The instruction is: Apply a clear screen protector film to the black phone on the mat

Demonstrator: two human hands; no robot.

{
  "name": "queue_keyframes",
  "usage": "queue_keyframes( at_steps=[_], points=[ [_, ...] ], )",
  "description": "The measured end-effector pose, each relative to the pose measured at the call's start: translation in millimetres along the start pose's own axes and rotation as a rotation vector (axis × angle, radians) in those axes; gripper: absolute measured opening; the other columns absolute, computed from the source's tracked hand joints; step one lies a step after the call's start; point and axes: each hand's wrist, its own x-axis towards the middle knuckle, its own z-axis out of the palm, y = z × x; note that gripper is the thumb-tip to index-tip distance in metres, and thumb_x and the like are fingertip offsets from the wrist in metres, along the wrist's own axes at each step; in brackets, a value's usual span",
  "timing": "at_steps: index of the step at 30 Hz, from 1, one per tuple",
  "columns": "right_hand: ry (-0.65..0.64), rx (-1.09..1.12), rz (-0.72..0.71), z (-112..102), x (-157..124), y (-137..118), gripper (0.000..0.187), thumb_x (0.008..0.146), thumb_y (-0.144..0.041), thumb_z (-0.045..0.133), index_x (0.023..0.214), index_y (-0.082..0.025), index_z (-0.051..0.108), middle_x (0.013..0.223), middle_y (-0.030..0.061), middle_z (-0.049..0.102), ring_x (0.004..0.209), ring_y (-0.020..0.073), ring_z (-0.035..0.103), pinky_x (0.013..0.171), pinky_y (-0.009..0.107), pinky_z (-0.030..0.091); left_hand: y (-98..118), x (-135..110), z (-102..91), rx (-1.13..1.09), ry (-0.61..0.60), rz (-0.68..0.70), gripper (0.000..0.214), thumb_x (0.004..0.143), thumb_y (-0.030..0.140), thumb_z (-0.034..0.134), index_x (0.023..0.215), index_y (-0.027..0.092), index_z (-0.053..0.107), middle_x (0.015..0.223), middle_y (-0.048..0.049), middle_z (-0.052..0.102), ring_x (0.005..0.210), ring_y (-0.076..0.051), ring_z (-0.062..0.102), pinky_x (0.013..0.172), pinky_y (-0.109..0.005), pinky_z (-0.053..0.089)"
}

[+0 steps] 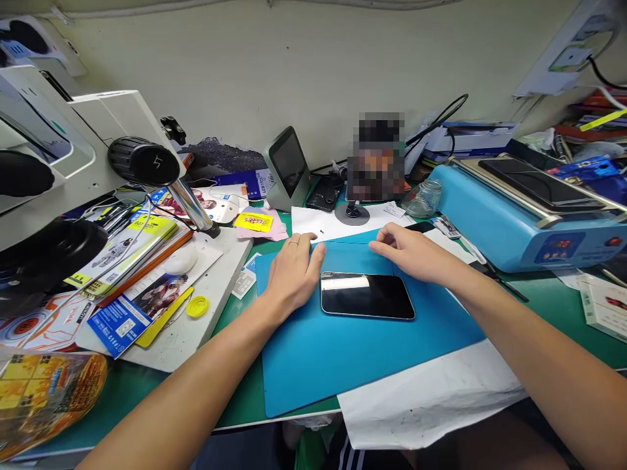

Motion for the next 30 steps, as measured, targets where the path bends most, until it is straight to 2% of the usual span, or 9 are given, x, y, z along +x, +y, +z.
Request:
queue_keyframes(
  at_steps=[4,6,8,11,14,18,22,26,30],
  points=[
    [0.061,0.07,-0.082,-10.9,-25.4,-1.7,0.043,0.097,-0.048,0.041,0.115,-0.02,0.068,0.116,0.0115,0.07,0.102,0.0274,0.065,0.08,0.039,0.051,-3.8,-2.3,-0.3,-0.068,-0.002,0.087,0.052,0.111,0.038,0.013,0.139,0.017,0.05,0.132,-0.0095,0.062,0.124,-0.024,0.055,0.104,-0.036,0.042],
    [0.093,0.09,-0.154,-11.9,-40.8,-0.6,0.039,0.099,-0.045,0.043,0.11,-0.021,0.071,0.111,0.0104,0.071,0.101,0.0264,0.065,0.083,0.039,0.052,-4.9,-3.1,-0.7,-0.087,-0.01,0.117,0.056,0.11,0.039,0.009,0.142,0.015,0.049,0.134,-0.0104,0.061,0.124,-0.025,0.055,0.105,-0.038,0.042],
    [0.18,0.083,-0.309,-7.4,-56.2,2.9,0.033,0.1,-0.038,0.045,0.106,-0.021,0.073,0.102,0.0092,0.071,0.095,0.0236,0.066,0.081,0.037,0.053,-5.0,-3.2,-1.4,-0.098,-0.044,0.16,0.06,0.11,0.04,0.007,0.139,0.015,0.053,0.132,-0.0104,0.063,0.121,-0.025,0.056,0.104,-0.04,0.043],
    [0.371,-0.006,-0.607,6.9,-75.8,11.3,0.024,0.1,-0.021,0.049,0.11,-0.02,0.071,0.096,0.0087,0.07,0.088,0.0199,0.067,0.075,0.033,0.056,-3.3,-2.6,-3.2,-0.102,-0.143,0.274,0.058,0.11,0.044,0.016,0.125,0.017,0.064,0.124,-0.0085,0.068,0.116,-0.027,0.058,0.102,-0.042,0.044],
    [0.436,-0.078,-0.721,21.0,-88.6,19.5,0.024,0.097,-0.012,0.053,0.111,-0.019,0.071,0.096,0.0096,0.071,0.088,0.0205,0.067,0.076,0.034,0.057,-1.1,-2.2,-5.4,-0.095,-0.244,0.396,0.048,0.105,0.052,0.038,0.122,0.018,0.067,0.124,-0.0082,0.068,0.114,-0.028,0.058,0.101,-0.043,0.044],
    [0.446,-0.11,-0.752,30.1,-95.3,25.1,0.024,0.094,-0.008,0.057,0.11,-0.019,0.072,0.097,0.0106,0.072,0.091,0.0224,0.067,0.078,0.035,0.057,1.0,-3.3,-7.7,-0.098,-0.331,0.499,0.049,0.095,0.055,0.062,0.126,0.018,0.065,0.125,-0.0087,0.067,0.111,-0.028,0.058,0.098,-0.041,0.045],
    [0.446,-0.111,-0.72,32.3,-95.4,27.3,0.028,0.093,-0.014,0.061,0.12,-0.018,0.068,0.109,0.0126,0.071,0.103,0.0247,0.066,0.089,0.039,0.057,2.4,-4.3,-10.1,-0.119,-0.351,0.529,0.046,0.094,0.05,0.066,0.128,0.018,0.064,0.123,-0.0089,0.067,0.111,-0.028,0.058,0.098,-0.041,0.046],
    [0.33,-0.087,-0.531,33.9,-94.1,31.1,0.055,0.095,-0.036,0.063,0.145,-0.017,0.05,0.137,0.017,0.062,0.127,0.0318,0.058,0.103,0.05,0.051,2.5,-4.2,-12.2,-0.142,-0.367,0.536,0.049,0.09,0.048,0.07,0.129,0.02,0.062,0.124,-0.0087,0.065,0.114,-0.029,0.057,0.101,-0.042,0.046],
    [0.23,-0.06,-0.483,36.2,-94.0,36.1,0.058,0.094,-0.044,0.062,0.145,-0.02,0.05,0.137,0.0145,0.063,0.127,0.0314,0.059,0.104,0.051,0.051,0.8,-4.4,-11.5,-0.155,-0.381,0.527,0.057,0.086,0.047,0.075,0.134,0.021,0.058,0.127,-0.0089,0.062,0.118,-0.029,0.056,0.104,-0.043,0.045]
  ],
)
